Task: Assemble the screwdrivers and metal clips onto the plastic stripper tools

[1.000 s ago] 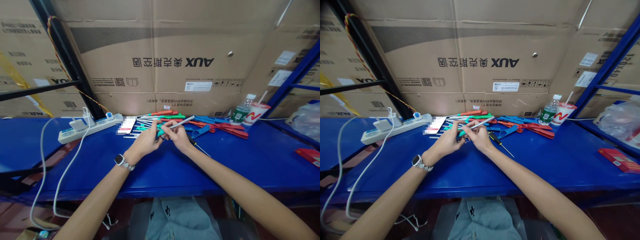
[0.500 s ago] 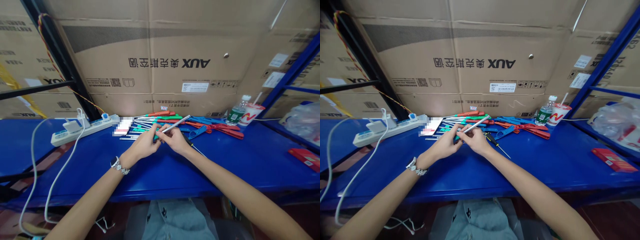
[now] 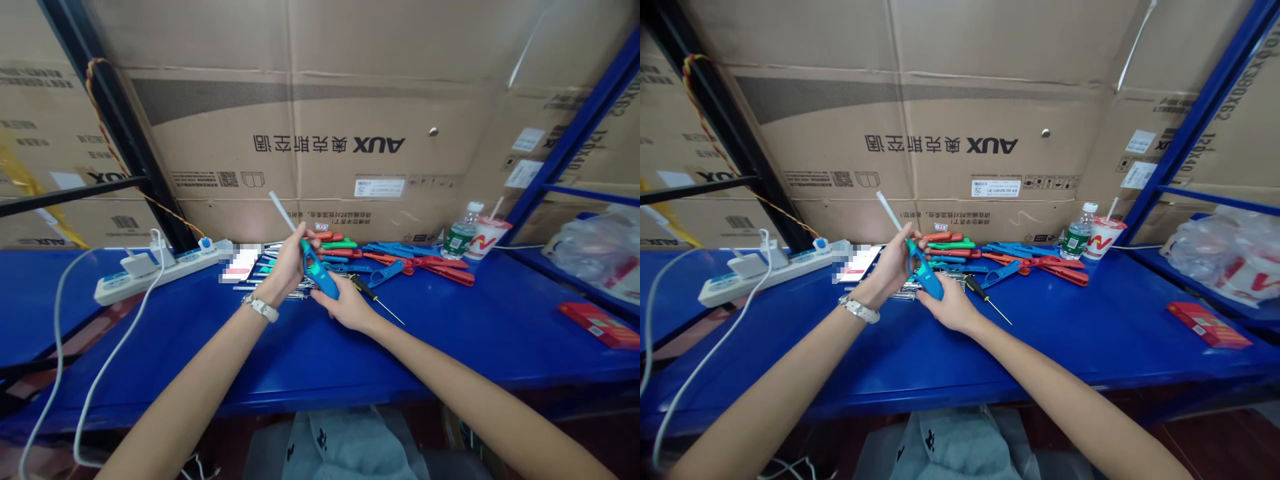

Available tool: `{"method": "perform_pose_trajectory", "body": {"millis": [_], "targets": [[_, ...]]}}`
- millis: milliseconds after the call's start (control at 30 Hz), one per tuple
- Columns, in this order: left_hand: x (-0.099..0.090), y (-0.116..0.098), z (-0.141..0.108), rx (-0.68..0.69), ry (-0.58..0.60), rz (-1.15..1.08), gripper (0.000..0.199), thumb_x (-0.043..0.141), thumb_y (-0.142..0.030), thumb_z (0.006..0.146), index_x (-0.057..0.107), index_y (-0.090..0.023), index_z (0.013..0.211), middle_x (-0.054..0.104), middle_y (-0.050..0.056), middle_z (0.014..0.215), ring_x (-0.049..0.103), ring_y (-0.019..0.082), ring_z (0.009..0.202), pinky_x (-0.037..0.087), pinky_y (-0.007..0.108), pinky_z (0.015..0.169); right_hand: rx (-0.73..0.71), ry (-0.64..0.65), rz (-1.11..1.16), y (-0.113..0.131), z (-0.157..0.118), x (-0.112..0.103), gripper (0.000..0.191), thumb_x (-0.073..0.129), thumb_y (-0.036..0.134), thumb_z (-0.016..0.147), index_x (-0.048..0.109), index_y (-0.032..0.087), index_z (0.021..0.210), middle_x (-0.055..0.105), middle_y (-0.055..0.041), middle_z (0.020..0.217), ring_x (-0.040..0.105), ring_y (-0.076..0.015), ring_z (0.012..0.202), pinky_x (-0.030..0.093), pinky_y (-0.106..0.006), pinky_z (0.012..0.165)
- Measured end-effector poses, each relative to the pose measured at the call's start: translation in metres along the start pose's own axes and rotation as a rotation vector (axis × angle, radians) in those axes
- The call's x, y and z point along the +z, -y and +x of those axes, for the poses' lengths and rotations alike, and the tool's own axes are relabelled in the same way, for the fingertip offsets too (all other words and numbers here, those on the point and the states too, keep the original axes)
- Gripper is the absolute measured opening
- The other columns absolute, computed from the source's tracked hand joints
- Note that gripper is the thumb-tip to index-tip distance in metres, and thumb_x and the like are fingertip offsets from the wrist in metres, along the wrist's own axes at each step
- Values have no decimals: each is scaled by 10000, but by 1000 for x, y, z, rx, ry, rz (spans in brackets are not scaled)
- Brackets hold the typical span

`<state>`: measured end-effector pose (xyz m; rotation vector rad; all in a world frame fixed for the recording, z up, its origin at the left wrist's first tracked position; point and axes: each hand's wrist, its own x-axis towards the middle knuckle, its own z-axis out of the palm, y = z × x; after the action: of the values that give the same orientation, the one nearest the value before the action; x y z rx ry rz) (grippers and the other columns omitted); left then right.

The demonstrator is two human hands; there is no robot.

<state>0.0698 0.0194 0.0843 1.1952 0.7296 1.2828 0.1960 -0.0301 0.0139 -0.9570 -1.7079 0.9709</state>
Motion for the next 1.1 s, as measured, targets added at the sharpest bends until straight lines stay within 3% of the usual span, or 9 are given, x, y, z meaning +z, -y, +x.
{"method": "perform_pose_trajectory", "body": {"millis": [167,367,467,533,600,667,767,900,1100], "targets": [[-7,14,-2,114,-51,86,414,449,-565,998,359,-239,760,562,-4,654,612,167,672,535,324,692,-96,-126,-245,2,1,-7,142,670,337,859,622,203,852,651,9,748,578,-165,668,463,-296,662],[-14,17,-19,82,-34,116,456,452,-617,985,459,-219,762,671,41,705,657,185,703,526,296,648,-110,-83,-321,5,-5,-14,257,679,427,895,699,182,974,737,-39,887,672,-218,795,499,-337,764],[-39,10,-39,7,73,351,564,455,-703,955,593,-186,778,708,76,761,668,208,722,532,313,662,-159,38,-367,6,-12,-26,317,577,480,981,725,206,1040,765,-58,1012,698,-235,919,515,-355,834],[-62,3,-59,-4,29,627,624,451,-740,936,623,-185,711,683,68,693,627,206,658,502,311,625,-138,90,-467,6,-19,-36,315,561,479,994,735,217,1006,765,-47,887,704,-228,821,527,-346,770],[-85,-3,-82,5,65,856,670,369,-708,984,623,-189,645,659,61,635,601,202,631,478,314,639,-158,122,-586,6,-26,-42,288,572,424,994,729,240,1150,778,-61,982,719,-244,878,540,-373,809],[-106,-7,-103,29,86,1010,596,408,-644,1000,602,-194,661,610,29,570,594,200,605,463,306,633,-195,161,-691,6,-33,-46,350,554,381,1005,676,275,1315,749,-85,1180,710,-266,1030,544,-413,892],[-126,-4,-119,169,228,1217,339,533,-495,975,647,-195,865,673,39,793,622,202,678,491,306,652,-198,232,-808,4,-38,-45,430,500,409,1035,599,295,1437,697,-108,1272,678,-281,1117,544,-458,950],[-132,9,-113,307,320,1379,285,447,-357,1016,660,-219,1146,635,99,1150,677,244,924,548,378,841,-168,188,-849,-2,-34,-43,465,471,419,1048,552,281,1484,668,-128,1304,645,-292,1181,531,-486,993],[-132,21,-93,300,333,1366,190,455,-257,1001,636,-204,976,631,75,1012,657,209,849,541,341,792,-190,226,-901,-7,-22,-34,472,465,408,1047,558,242,1479,668,-142,1210,650,-294,1099,529,-488,968]]}}
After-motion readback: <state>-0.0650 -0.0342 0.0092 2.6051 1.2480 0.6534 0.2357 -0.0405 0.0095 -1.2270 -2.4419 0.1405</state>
